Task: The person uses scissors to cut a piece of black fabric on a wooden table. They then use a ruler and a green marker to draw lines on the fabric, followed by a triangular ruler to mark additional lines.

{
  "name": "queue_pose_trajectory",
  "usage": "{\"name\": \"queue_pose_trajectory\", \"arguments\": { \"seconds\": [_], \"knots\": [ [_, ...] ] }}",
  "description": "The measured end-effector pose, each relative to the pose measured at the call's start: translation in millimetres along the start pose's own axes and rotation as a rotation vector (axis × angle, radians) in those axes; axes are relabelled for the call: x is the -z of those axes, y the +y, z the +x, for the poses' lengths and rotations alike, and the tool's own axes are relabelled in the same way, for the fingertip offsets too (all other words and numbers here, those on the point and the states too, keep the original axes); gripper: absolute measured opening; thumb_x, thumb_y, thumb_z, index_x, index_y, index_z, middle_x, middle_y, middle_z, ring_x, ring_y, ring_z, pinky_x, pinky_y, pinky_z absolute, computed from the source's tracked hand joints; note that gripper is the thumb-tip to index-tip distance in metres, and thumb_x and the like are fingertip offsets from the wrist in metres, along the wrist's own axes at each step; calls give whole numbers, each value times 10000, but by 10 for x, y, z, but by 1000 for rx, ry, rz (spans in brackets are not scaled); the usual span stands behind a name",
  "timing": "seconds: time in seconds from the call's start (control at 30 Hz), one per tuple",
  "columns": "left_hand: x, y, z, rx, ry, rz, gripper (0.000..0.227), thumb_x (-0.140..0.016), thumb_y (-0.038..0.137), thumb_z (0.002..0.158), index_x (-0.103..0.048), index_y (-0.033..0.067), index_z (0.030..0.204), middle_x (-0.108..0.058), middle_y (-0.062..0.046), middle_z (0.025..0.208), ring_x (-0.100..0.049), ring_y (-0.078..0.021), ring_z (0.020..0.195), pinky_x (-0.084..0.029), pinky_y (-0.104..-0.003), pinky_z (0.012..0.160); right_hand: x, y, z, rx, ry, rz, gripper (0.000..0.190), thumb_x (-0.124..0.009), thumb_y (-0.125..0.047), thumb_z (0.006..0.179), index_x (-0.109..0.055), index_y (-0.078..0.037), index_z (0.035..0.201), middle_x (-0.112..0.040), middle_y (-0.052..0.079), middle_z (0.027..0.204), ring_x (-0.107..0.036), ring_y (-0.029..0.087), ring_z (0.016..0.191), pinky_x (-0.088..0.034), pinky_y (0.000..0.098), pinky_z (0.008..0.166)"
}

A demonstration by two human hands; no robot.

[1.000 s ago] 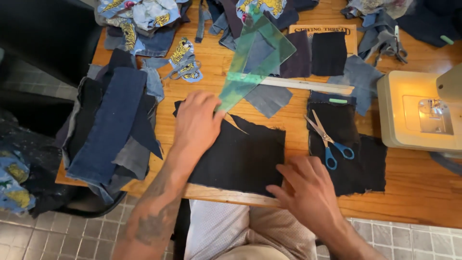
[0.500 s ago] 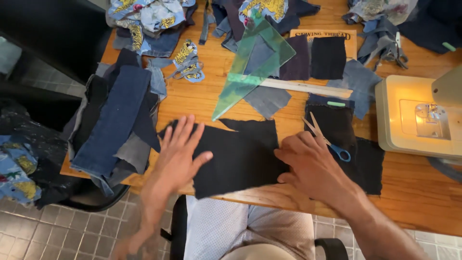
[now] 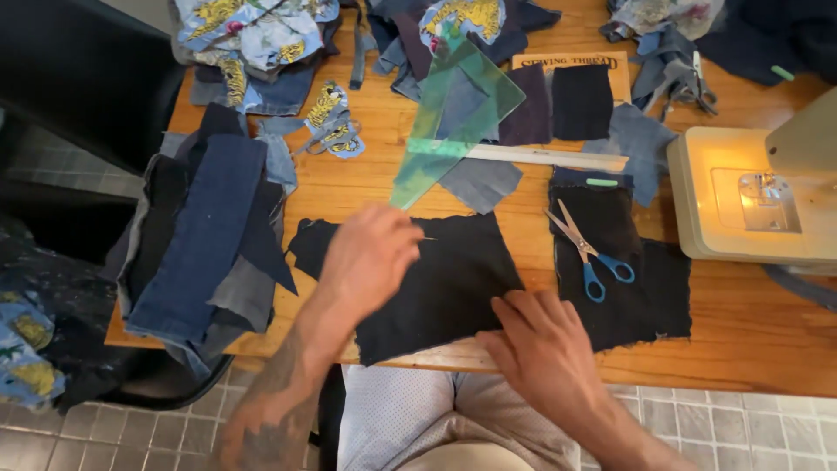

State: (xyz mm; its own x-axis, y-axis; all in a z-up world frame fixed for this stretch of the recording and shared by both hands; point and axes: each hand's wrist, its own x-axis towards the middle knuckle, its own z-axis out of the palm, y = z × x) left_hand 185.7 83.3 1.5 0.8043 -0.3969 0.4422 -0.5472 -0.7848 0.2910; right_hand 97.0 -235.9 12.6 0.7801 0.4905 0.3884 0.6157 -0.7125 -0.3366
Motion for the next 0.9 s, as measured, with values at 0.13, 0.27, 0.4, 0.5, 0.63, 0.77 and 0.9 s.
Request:
{"name": "queue_pose_trajectory", "arguments": {
  "seconds": [0.13,0.27,0.4,0.5,0.63,0.77,0.9],
  "knots": [
    [-20,442,-449,122,-132,178,543,-896,447,952,-816,154,1401,-722,-114,1465,-650,-376,1362,-557,-537,1003,-90,-3,71,-99,-21,-190,608,-726,-555,1075,-793,-46,1401,-762,98,1445,-669,380,1217,-502,556,862],
    [36,952,-805,301,-178,284,799,-854,689,941,-747,124,1496,-685,-172,1245,-648,-405,1063,-535,-560,780,-99,223,313,-137,-35,-244,579,-770,-571,1038,-807,-112,1388,-781,47,1563,-653,360,1426,-492,577,1012],
    [117,1067,-843,358,-249,169,683,-731,670,1076,-786,111,1466,-625,-119,1087,-618,-388,1017,-539,-558,842,-149,681,590,-2,-213,-176,601,-796,-484,1025,-761,-136,1514,-701,-7,1684,-530,355,1611,-479,617,1124],
    [144,922,-673,247,16,124,437,-810,456,1066,-813,94,1310,-685,-187,1320,-666,-449,1231,-559,-588,1006,-144,1020,898,101,-228,-96,612,-928,-441,911,-803,-204,1461,-702,-22,1676,-527,319,1654,-418,700,1144],
    [-131,788,-548,33,-143,-57,686,-786,487,1060,-659,69,1589,-471,-193,1823,-391,-399,1717,-298,-593,1398,-39,1574,1444,8,35,-228,337,-712,-141,1111,-840,-41,1406,-830,165,1377,-730,443,1226,-542,628,968],
    [-411,812,-568,79,-204,72,891,-645,693,1060,-513,177,1774,-359,-168,1908,-266,-369,1784,-181,-579,1438,-408,2335,1550,-25,-41,-449,207,-818,-345,1186,-905,-229,1333,-818,23,1281,-620,372,1159,-480,614,945],
    [-435,878,-525,121,-162,83,954,-704,739,1009,-547,152,1743,-316,-214,1913,-237,-396,1789,-187,-589,1436,-10,1963,1629,45,23,-445,46,-864,-181,1077,-875,-205,1115,-830,17,1157,-670,313,1058,-446,500,935]
  ]
}}
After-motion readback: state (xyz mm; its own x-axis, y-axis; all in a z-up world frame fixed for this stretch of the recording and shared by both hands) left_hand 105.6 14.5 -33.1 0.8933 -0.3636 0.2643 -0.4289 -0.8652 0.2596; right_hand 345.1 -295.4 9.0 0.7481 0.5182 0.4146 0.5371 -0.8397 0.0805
